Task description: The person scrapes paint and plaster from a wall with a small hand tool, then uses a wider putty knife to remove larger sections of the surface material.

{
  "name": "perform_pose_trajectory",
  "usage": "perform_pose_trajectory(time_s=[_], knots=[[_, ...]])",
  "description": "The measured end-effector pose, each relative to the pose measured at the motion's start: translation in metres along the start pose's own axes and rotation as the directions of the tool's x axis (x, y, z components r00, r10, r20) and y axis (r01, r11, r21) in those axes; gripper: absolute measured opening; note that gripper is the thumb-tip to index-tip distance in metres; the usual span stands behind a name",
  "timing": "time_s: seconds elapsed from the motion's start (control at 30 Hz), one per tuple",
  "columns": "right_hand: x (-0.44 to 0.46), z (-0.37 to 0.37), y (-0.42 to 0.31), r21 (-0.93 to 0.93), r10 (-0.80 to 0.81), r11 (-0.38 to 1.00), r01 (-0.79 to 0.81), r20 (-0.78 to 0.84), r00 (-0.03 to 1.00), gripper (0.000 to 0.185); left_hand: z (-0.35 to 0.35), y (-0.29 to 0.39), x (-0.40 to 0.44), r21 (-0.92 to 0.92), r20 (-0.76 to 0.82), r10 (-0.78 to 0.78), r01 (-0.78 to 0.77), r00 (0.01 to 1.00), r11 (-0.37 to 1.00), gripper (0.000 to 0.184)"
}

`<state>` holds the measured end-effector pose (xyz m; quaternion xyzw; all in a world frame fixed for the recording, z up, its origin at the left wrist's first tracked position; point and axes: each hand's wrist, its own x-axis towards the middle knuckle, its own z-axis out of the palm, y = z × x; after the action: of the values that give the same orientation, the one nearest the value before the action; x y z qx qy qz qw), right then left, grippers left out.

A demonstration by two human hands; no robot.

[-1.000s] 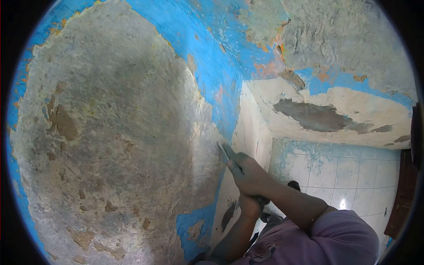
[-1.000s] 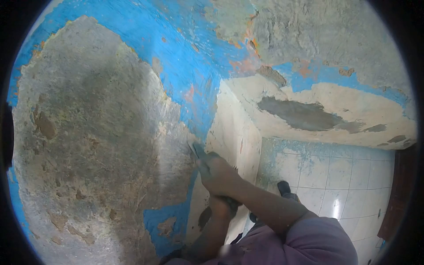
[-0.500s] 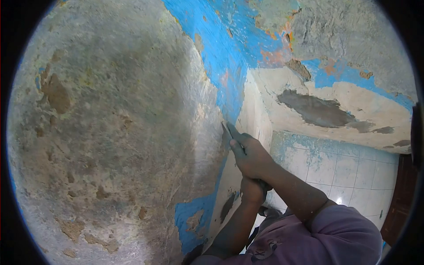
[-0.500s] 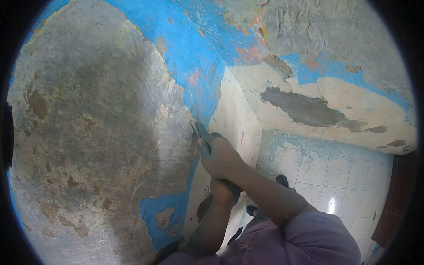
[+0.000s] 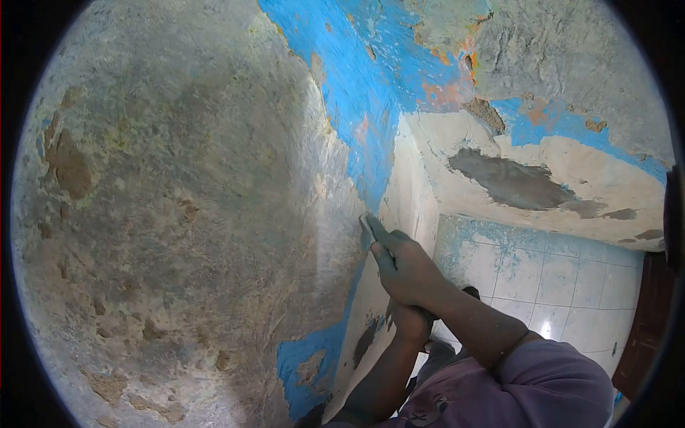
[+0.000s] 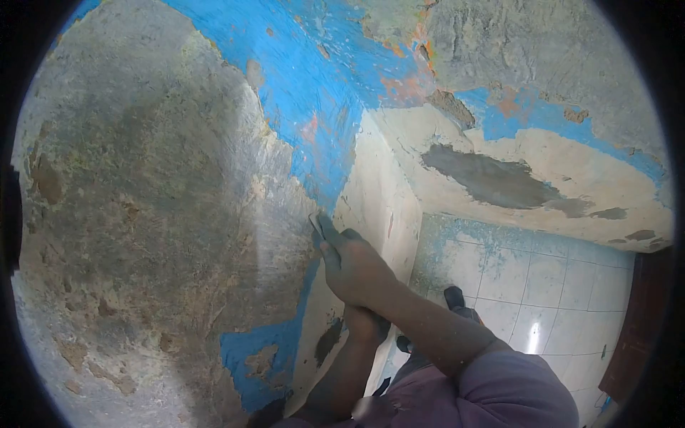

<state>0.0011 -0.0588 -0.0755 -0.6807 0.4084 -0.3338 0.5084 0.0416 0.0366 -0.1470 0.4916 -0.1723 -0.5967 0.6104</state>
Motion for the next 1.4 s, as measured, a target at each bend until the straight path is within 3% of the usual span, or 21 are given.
perform_pose_trajectory(time_s=[0.07, 0.13, 0.17, 0.23, 0.37, 0.47, 0.53, 0.57, 0.6, 0.63, 0.67, 0.77, 1.0, 1.1, 1.13, 1.2, 1.27, 1.3, 1.33, 1.37, 1.4], knots=[[0.004, -0.005, -0.001, 0.054, 0.018, 0.998, -0.02, 0.031, 0.999, 0.046, -0.001, 0.005, -0.002, 0.048, 0.009, -0.023, 0.022, 1.0, 0.999, 0.045], [0.0, -0.007, 0.001, 0.099, 0.035, 0.994, -0.041, 0.065, 0.997, 0.047, -0.001, 0.012, -0.004, 0.973, 0.111, -0.057, -0.097, 0.992, 0.208, 0.041], [-0.004, -0.004, 0.001, 0.056, 0.015, 0.998, -0.018, 0.042, 0.999, 0.047, -0.002, 0.002, -0.005, 0.973, 0.112, -0.055, -0.098, 0.992, 0.211, 0.041], [-0.003, 0.0, 0.0, 0.016, -0.012, 1.0, 0.012, 0.007, 1.0, 0.047, -0.01, -0.021, -0.002, -0.093, -0.085, 0.066, -0.074, 0.994, 0.993, 0.038], [0.014, 0.003, -0.001, 0.043, 0.005, 0.999, -0.002, -0.058, 0.998, 0.047, -0.039, -0.005, 0.014, 0.24, 0.017, -0.049, 0.044, 0.999, 0.97, 0.039], [0.007, 0.001, -0.002, 0.014, -0.015, 1.0, 0.016, -0.057, 0.998, 0.048, -0.027, 0.002, 0.017, 0.074, 0.16, -0.122, 0.111, 0.98, 0.991, 0.042], [0.006, -0.001, -0.003, -0.016, -0.07, 0.997, 0.069, -0.055, 0.996, 0.049, -0.006, -0.007, 0.001, -0.54, -0.099, -0.044, -0.016, 0.994, 0.842, 0.043], [0.007, 0.001, -0.003, -0.013, -0.064, 0.998, 0.063, -0.068, 0.996, 0.049, -0.013, -0.009, 0.009, -0.535, -0.093, -0.046, -0.011, 0.995, 0.845, 0.043], [0.004, 0.002, -0.002, -0.01, -0.048, 0.999, 0.047, -0.072, 0.996, 0.049, -0.026, -0.016, 0.018, 0.263, -0.031, 0.219, -0.203, 0.975, 0.943, 0.035], [0.006, 0.002, -0.002, -0.011, -0.033, 0.999, 0.033, -0.063, 0.997, 0.049, -0.03, -0.018, 0.019, 0.857, 0.202, 0.338, -0.333, 0.919, 0.393, 0.027], [0.015, 0.0, -0.004, 0.002, -0.031, 0.999, 0.032, -0.106, 0.994, 0.049, -0.038, -0.011, 0.026, 0.386, -0.027, -0.069, 0.074, 0.997, 0.92, 0.046], [0.006, -0.003, -0.002, -0.005, -0.061, 0.998, 0.061, -0.096, 0.993, 0.047, -0.013, -0.006, 0.01, -0.066, -0.012, -0.067, 0.066, 0.998, 0.996, 0.044], [0.007, -0.004, -0.004, -0.044, -0.024, 0.999, 0.022, -0.046, 0.999, 0.046, -0.044, -0.042, 0.015, 0.266, 0.047, 0.175, -0.181, 0.983, 0.947, 0.037], [0.003, -0.002, -0.007, -0.03, -0.041, 0.999, 0.039, -0.05, 0.998, 0.046, -0.058, -0.048, 0.015, -0.135, -0.044, 0.051, -0.057, 0.998, 0.989, 0.047], [0.003, -0.001, -0.007, -0.032, -0.037, 0.999, 0.036, -0.041, 0.998, 0.046, -0.065, -0.046, 0.022, 0.176, 0.029, 0.09, -0.093, 0.996, 0.98, 0.046], [0.01, -0.003, -0.002, -0.04, -0.031, 0.999, 0.03, -0.026, 0.999, 0.048, -0.052, -0.026, 0.019, 0.459, 0.092, 0.095, -0.126, 0.991, 0.879, 0.045], [0.008, -0.004, -0.002, -0.05, -0.036, 0.998, 0.036, -0.012, 0.999, 0.05, 0.006, 0.032, 0.008, 0.998, 0.013, -0.211, 0.001, 0.977, 0.066, 0.043], [0.0, -0.005, -0.005, -0.042, -0.03, 0.999, 0.03, 0.015, 0.999, 0.049, 0.009, 0.024, 0.004, 0.998, 0.015, -0.205, -0.001, 0.979, 0.069, 0.043], [-0.001, -0.006, -0.007, -0.031, -0.028, 0.999, 0.029, 0.035, 0.999, 0.048, 0.013, 0.012, -0.001, 0.525, 0.08, -0.089, 0.034, 0.993, 0.851, 0.043], [0.005, -0.005, -0.008, -0.03, -0.037, 0.999, 0.038, 0.028, 0.999, 0.048, 0.013, 0.005, -0.004, -0.384, 0.033, 0.029, -0.014, 0.999, 0.923, 0.042], [0.011, -0.004, -0.008, -0.04, -0.04, 0.998, 0.039, -0.016, 0.999, 0.047, -0.004, 0.0, 0.006, -0.383, 0.034, 0.032, -0.016, 0.999, 0.924, 0.042]])
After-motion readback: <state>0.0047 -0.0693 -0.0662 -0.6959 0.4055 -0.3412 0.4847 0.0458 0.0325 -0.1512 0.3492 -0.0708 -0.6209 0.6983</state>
